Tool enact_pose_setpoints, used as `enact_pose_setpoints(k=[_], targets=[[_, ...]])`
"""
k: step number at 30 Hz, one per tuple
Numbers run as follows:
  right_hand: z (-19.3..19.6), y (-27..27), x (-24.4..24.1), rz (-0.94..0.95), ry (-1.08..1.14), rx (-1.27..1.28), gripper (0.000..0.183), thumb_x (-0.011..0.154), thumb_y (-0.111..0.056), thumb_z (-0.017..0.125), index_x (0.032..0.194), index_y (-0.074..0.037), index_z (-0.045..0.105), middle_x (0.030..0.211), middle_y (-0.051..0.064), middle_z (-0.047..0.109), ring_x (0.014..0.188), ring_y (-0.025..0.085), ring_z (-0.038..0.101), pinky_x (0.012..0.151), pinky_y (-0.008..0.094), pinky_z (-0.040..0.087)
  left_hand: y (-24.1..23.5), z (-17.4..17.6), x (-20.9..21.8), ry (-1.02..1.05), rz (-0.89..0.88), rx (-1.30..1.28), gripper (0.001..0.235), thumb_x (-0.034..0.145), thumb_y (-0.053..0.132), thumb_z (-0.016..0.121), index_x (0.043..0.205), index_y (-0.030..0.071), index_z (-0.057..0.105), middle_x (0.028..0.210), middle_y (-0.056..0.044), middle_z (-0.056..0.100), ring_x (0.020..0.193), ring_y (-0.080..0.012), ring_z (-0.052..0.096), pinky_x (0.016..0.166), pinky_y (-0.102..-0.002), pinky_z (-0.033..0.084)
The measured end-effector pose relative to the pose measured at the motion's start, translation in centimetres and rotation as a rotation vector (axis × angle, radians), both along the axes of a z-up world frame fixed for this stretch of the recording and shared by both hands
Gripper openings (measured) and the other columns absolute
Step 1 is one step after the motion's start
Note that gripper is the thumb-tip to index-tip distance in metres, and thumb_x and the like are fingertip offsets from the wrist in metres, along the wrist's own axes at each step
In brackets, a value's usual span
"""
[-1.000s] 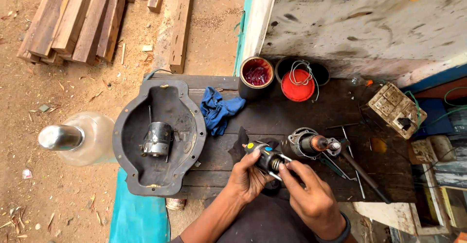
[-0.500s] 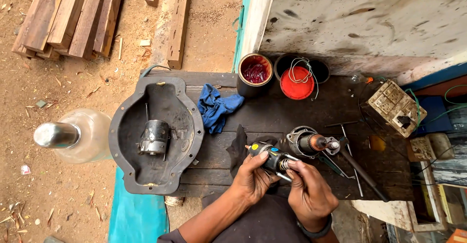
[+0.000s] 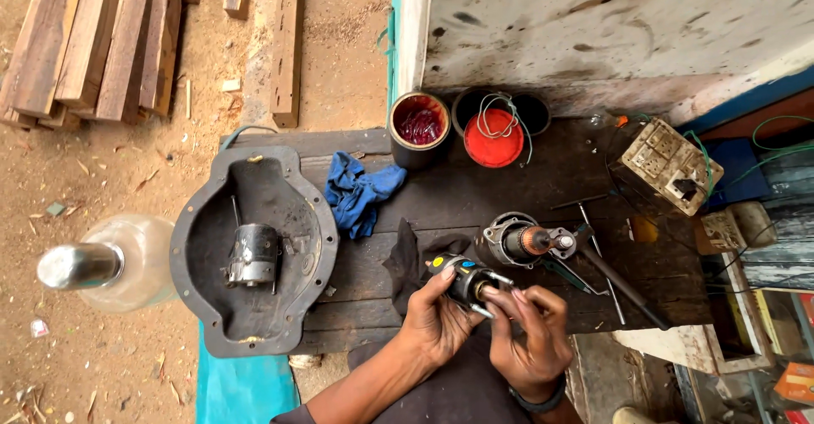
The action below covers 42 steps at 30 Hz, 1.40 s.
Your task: The person reassembles an electric starter motor at an outdoor workbench. They handle the armature and drive end, fit the armature into the front housing, seat brush and end-cap components, press parts together by hand, and finally place the assembled motor housing on the bench.
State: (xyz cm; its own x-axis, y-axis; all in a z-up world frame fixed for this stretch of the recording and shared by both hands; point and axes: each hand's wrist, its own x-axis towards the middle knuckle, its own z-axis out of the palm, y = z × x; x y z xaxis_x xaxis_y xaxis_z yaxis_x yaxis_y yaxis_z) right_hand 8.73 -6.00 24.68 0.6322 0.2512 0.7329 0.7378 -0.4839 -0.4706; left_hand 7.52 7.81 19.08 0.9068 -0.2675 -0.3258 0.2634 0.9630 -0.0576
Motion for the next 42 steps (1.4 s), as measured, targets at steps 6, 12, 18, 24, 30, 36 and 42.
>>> enact_pose_setpoints(k=[6,12,18,24,30,36,42], targets=[[-0.6,-0.9,0.2,0.074,-0.027,0.07,0.059,0.088,0.004,0.071,0.141,0.002,0.045,0.107,0.013,0.076,0.114,0.024,0.057,0.093,0.036,0.053,-0.1,-0.3,-0.1,0.026,-0.025,-0.021,0.038,0.09,0.027,0.07,0.117,0.001,0.063,0.111,-0.018,0.074,0.105,-0.0317,0.073,0.098,-0.048,0.058],[-3.5,-4.4,-1.2,0.047,0.088,0.161,0.061,0.085,-0.003,0.071,0.142,-0.004,0.052,0.115,0.02,0.069,0.116,0.026,0.061,0.098,0.038,0.052,0.0,0.2,0.9,-0.014,-0.084,0.006,0.041,0.09,0.026,0.07,0.121,0.001,0.06,0.113,-0.019,0.071,0.107,-0.0327,0.072,0.099,-0.05,0.059],[-3.2,-7.3,-2.3,-0.103,0.147,0.442,0.061,0.097,0.001,0.061,0.152,0.005,0.037,0.121,0.021,0.069,0.12,0.025,0.065,0.113,0.038,0.049,-0.6,0.0,3.1,-0.082,-0.094,0.309,0.043,0.086,0.01,0.075,0.123,0.002,0.054,0.109,-0.014,0.069,0.101,-0.0284,0.071,0.091,-0.048,0.059],[-6.4,-12.6,-5.1,-0.426,0.497,0.58,0.051,0.098,0.0,0.059,0.146,0.009,0.045,0.118,0.022,0.069,0.114,0.021,0.067,0.099,0.033,0.052,-4.4,3.3,8.2,-0.205,-0.055,0.754,0.058,0.075,0.001,0.083,0.123,0.005,0.051,0.11,-0.01,0.07,0.102,-0.0222,0.071,0.09,-0.037,0.06],[-8.4,-17.7,-5.1,-0.595,0.732,0.647,0.043,0.098,-0.006,0.061,0.14,0.005,0.056,0.112,0.018,0.074,0.097,0.019,0.068,0.081,0.032,0.053,-8.8,7.1,12.6,-0.551,0.119,1.751,0.065,0.068,0.018,0.095,0.117,0.003,0.055,0.097,-0.01,0.073,0.088,-0.0167,0.072,0.082,-0.029,0.058],[-7.1,-19.2,-1.3,-0.386,0.835,0.686,0.045,0.092,-0.011,0.065,0.135,0.002,0.06,0.111,0.017,0.076,0.098,0.021,0.074,0.084,0.034,0.06,-11.3,3.6,13.6,-0.337,-0.062,1.618,0.056,0.07,0.022,0.095,0.107,0.001,0.059,0.092,-0.011,0.072,0.079,-0.0186,0.072,0.074,-0.03,0.059],[-4.5,-20.2,4.0,0.059,0.889,0.726,0.045,0.096,-0.014,0.063,0.137,0.002,0.059,0.119,0.018,0.074,0.102,0.023,0.071,0.088,0.035,0.059,-12.3,6.0,11.3,0.067,-0.21,0.882,0.043,0.077,0.023,0.08,0.107,0.003,0.056,0.091,-0.01,0.068,0.072,-0.0231,0.073,0.054,-0.042,0.065]])
